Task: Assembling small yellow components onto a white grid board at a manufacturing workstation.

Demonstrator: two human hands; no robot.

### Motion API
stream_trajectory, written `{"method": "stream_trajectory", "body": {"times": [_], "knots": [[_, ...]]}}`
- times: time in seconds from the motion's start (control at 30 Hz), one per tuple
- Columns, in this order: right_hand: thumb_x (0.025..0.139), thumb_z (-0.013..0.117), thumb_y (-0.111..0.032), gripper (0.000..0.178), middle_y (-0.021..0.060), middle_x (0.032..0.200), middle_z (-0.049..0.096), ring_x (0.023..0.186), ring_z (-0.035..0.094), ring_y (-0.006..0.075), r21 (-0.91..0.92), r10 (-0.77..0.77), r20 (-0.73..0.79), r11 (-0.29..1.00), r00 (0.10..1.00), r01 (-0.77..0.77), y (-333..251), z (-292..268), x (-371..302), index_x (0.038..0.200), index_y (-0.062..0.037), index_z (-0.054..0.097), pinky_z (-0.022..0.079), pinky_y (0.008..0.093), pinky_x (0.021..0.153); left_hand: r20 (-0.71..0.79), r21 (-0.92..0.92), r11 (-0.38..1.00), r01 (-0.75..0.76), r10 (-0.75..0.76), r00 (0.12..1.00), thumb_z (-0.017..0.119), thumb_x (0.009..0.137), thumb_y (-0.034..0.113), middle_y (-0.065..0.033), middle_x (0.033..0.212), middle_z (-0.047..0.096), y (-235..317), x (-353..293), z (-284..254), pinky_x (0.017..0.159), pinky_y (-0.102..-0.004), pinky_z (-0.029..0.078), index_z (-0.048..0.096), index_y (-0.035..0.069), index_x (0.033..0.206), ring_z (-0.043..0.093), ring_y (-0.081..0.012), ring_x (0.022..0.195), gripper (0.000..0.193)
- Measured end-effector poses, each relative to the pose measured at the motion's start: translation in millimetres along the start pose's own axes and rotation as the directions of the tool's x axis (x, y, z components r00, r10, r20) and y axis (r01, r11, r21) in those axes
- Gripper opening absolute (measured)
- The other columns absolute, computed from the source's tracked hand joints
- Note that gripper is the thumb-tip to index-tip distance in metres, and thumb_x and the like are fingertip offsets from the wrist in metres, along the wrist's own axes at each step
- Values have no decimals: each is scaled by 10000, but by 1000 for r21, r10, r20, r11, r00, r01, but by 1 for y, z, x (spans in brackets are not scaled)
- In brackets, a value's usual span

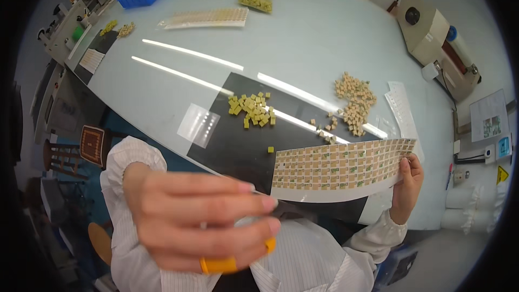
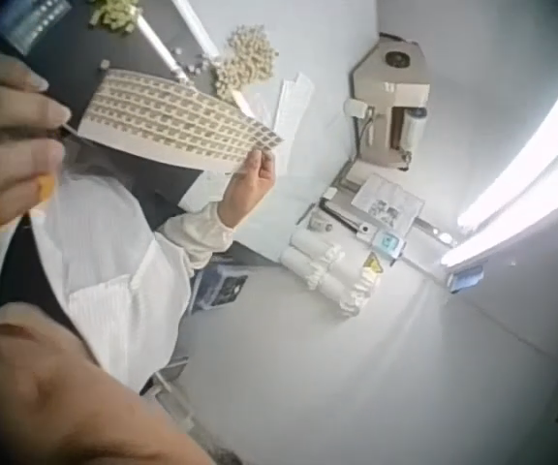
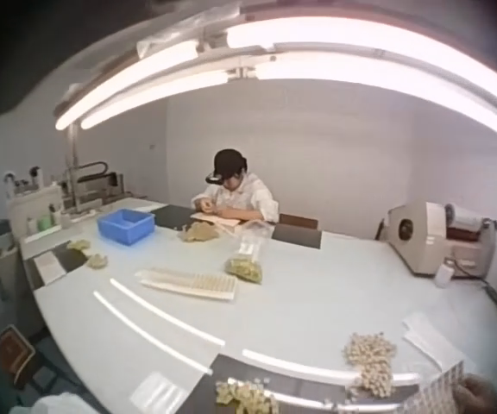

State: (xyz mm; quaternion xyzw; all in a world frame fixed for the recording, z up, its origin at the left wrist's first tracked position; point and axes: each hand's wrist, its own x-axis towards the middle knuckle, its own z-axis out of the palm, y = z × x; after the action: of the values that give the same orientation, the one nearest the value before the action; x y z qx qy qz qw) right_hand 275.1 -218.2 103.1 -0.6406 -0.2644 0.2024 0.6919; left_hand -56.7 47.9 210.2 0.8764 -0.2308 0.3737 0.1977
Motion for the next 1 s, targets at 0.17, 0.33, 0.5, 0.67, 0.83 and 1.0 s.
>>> {"method": "stream_trajectory", "body": {"times": [0.17,0.33,0.5,0.67,0.83,1.0], "knots": [[953,622,-121,253,57,987,674,834,626,94,-98,237,-149,963,960,-252,52,-40,-49,1156,21,572,495,222,765,171,152,959,-240,213,962,638,507,207,-145,863,640,15,32,20,837,-438,518,644,-77,792,600,-264,782,402],[936,649,-130,374,28,895,674,809,630,91,-361,124,-283,905,951,-226,78,-41,-76,1255,27,534,483,215,740,421,13,969,-247,219,880,624,548,215,-107,804,608,23,48,5,801,-371,510,633,-65,760,578,-239,736,352],[859,649,-24,406,198,1296,542,1219,511,355,-916,-422,-221,400,879,-39,77,20,-79,1254,8,564,368,417,1052,495,-120,984,-130,173,852,633,552,225,-120,820,612,42,43,25,811,-381,512,638,-64,777,588,-248,752,366],[809,687,-22,533,171,1444,446,1372,382,370,-736,-123,317,594,940,325,78,98,-92,1319,-53,538,315,440,1112,342,-103,989,-107,136,930,700,777,82,-41,933,720,35,2,3,808,-314,569,719,97,894,709,-223,896,120],[839,657,-101,538,151,1495,386,1418,300,365,-723,-8,543,504,840,473,81,110,-82,1361,-108,527,197,511,1152,303,112,886,449,-461,834,736,733,44,-106,922,691,0,-60,19,805,-359,569,711,41,945,686,-262,931,213],[825,680,-87,528,147,1490,391,1417,294,372,-666,36,611,563,791,489,75,114,-68,1336,-104,544,236,503,1139,209,35,677,735,-724,657,752,743,32,-108,963,691,-20,-120,63,777,-338,560,701,14,962,683,-289,908,226]]}}
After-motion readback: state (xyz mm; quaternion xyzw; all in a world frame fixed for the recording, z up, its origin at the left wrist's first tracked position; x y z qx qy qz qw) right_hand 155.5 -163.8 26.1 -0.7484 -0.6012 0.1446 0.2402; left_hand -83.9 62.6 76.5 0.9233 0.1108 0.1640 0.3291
